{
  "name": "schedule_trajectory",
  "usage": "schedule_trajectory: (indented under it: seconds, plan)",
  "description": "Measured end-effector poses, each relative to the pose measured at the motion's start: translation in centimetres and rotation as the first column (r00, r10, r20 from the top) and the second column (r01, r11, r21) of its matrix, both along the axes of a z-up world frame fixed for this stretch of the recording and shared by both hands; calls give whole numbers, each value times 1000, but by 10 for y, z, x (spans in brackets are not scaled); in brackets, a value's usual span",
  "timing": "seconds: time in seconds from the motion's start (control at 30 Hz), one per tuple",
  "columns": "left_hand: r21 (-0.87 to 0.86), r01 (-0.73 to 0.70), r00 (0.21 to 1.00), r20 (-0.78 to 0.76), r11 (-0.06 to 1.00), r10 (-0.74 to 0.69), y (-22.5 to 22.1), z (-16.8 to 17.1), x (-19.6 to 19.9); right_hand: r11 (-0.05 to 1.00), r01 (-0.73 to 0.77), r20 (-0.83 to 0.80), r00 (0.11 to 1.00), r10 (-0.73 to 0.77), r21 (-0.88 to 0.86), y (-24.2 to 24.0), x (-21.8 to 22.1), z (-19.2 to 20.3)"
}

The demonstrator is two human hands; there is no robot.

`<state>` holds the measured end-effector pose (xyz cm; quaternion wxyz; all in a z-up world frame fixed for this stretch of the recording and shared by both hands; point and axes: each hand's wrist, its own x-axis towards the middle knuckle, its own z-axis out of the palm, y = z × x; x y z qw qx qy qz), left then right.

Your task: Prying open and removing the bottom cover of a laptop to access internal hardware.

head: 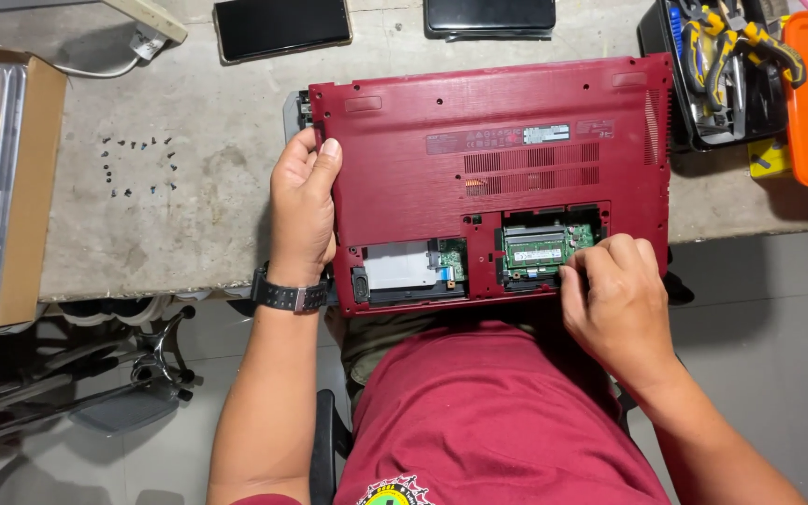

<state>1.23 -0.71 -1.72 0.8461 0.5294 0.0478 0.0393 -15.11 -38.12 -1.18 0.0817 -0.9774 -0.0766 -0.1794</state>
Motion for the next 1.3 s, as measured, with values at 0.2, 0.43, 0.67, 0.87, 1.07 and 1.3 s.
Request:
schedule_trajectory:
  seconds: [0.2, 0.43, 0.67, 0.87, 1.07, 1.3]
  plan:
    - [0, 2, 1000, -20, 1000, -2, -3, 13, -4, 997, -21, -46, 999, 25, 73, 2, -1, 6]
    - [22, 0, 1000, -30, 1000, 0, -1, 8, -2, 992, -77, -65, 994, 84, 99, -2, 3, 8]
    - [37, 5, 997, -72, 999, -2, 10, 10, -2, 963, -108, -105, 985, 137, 248, 12, -10, 13]
    - [21, 18, 996, -84, 1000, -16, 7, 16, -3, 929, -89, -112, 984, 138, 359, 5, -10, 42]
    - [17, 47, 994, -95, 999, -45, 7, 23, -7, 870, 90, -81, 995, -58, 485, -30, -17, 62]
    - [-62, 37, 997, -68, 997, -42, 14, 7, -1, 753, 344, -247, 938, -244, 561, -46, -20, 50]
